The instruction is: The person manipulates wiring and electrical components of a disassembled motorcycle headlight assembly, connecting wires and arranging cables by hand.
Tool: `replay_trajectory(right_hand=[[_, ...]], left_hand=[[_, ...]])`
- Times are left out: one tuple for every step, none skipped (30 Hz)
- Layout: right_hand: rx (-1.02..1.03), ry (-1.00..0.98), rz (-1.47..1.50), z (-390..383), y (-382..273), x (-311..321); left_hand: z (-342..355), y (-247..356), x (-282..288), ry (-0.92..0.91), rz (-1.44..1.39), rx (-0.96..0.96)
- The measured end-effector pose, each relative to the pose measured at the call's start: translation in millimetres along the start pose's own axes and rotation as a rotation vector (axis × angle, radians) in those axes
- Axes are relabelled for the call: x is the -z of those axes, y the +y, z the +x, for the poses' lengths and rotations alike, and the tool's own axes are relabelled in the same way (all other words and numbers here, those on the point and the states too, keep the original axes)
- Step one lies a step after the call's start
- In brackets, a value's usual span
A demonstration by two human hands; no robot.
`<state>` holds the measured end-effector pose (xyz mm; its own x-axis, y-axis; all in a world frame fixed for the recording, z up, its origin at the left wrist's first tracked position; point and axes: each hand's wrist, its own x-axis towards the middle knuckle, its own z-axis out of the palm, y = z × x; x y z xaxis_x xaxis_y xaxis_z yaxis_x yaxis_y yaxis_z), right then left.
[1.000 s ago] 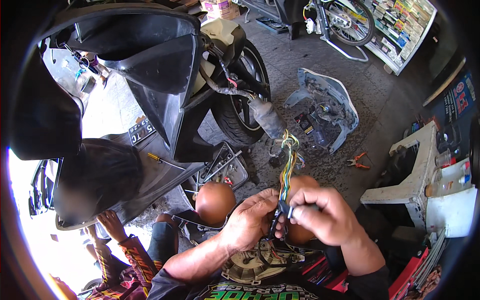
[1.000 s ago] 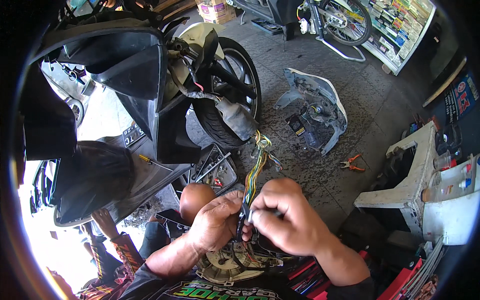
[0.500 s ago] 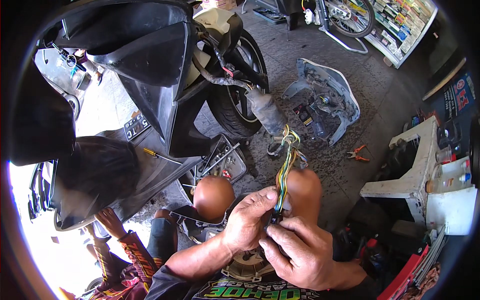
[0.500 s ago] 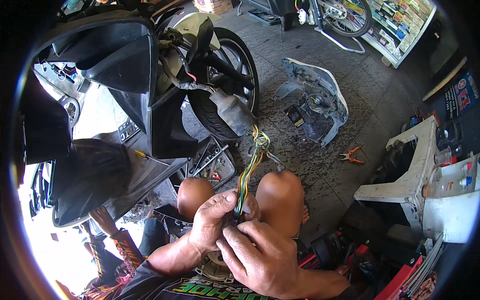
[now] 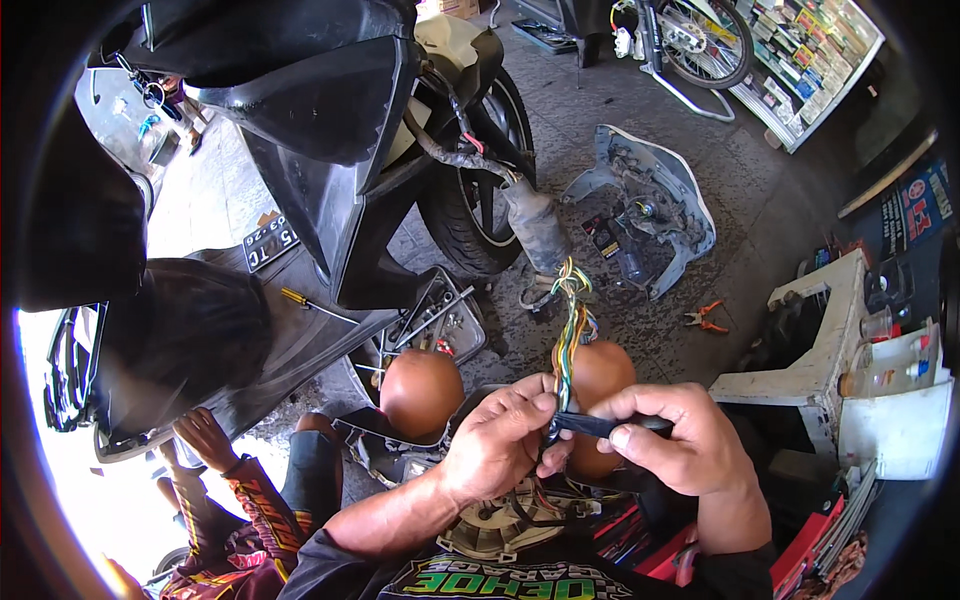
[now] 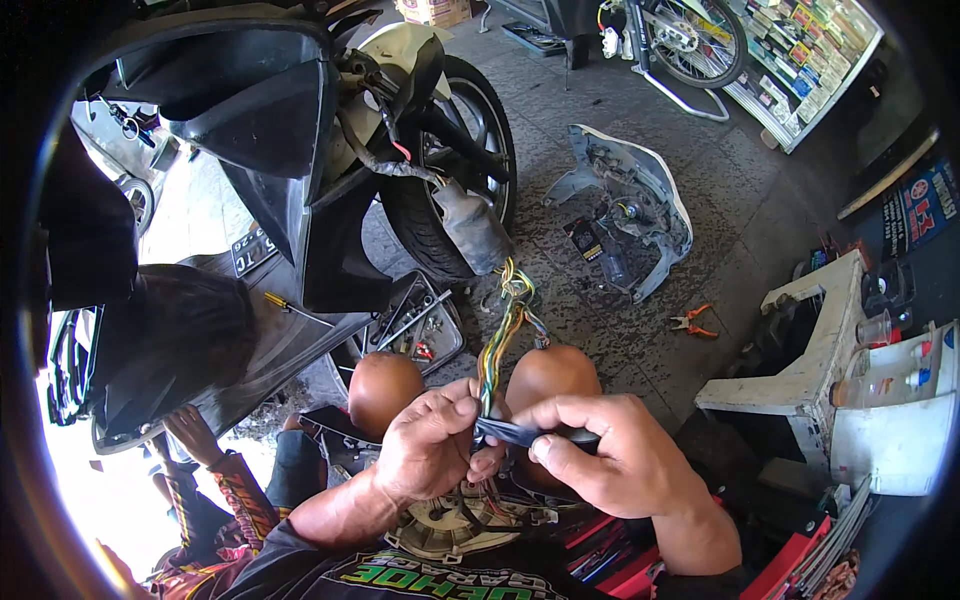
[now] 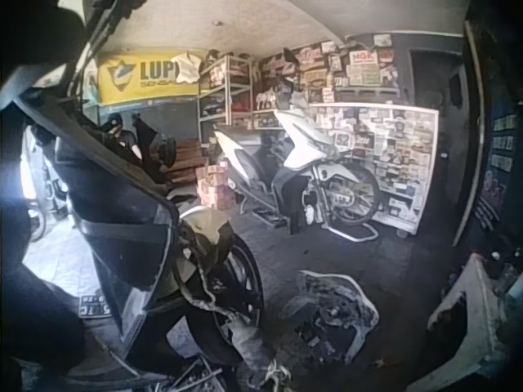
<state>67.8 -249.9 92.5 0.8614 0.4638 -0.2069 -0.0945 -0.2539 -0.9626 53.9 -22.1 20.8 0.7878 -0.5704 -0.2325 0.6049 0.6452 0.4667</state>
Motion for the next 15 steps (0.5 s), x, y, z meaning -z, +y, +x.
replay_trajectory(right_hand=[[0.026,0.017,-0.063,1.7,-2.2,-1.8],[0.051,0.035,-0.126,2.7,-3.8,-2.3],[0.040,0.016,-0.163,5.2,-5.3,-1.2],[0.029,-0.003,-0.201,7.6,-6.7,0.7],[0.017,-0.022,-0.239,8.8,-7.6,1.6],[-0.012,-0.022,-0.220,10.4,-7.4,0.2],[-0.041,-0.024,-0.203,12.1,-6.4,-2.4],[-0.070,-0.029,-0.187,13.2,-5.7,-4.2],[-0.072,-0.045,-0.175,16.3,-7.3,-6.4],[-0.075,-0.065,-0.165,17.9,-9.0,-8.4],[-0.079,-0.088,-0.156,18.8,-9.2,-10.9],[0.031,-0.059,-0.304,18.9,-3.5,-13.6],[0.033,-0.014,-0.421,18.5,-6.1,-17.2],[0.007,0.042,-0.314,17.3,-1.7,-24.1],[-0.018,0.086,-0.201,19.2,3.9,-32.1]], left_hand=[[0.6,-2.4,-0.4,0.018,0.020,-0.018],[1.9,-5.4,-1.8,0.035,0.039,-0.035],[2.9,-6.5,-1.9,0.051,0.062,-0.056],[2.9,-6.9,1.8,0.006,0.056,-0.073],[2.6,-6.5,-1.2,0.033,0.086,-0.070],[2.1,-5.0,-5.5,0.059,0.114,-0.070],[2.2,-4.4,-7.7,0.087,0.141,-0.072],[3.1,-5.9,-5.6,0.082,0.196,-0.072],[1.7,-4.7,-1.8,0.087,0.259,-0.085],[1.0,-1.0,-1.6,0.096,0.320,-0.100],[-0.1,0.4,-8.6,0.122,0.344,-0.086],[1.0,-1.3,-5.7,0.132,0.421,-0.102],[1.1,-4.1,-2.4,0.154,0.504,-0.119],[0.8,-2.6,-3.7,0.119,0.452,-0.090],[-0.5,-1.7,-3.8,0.092,0.404,-0.067]])
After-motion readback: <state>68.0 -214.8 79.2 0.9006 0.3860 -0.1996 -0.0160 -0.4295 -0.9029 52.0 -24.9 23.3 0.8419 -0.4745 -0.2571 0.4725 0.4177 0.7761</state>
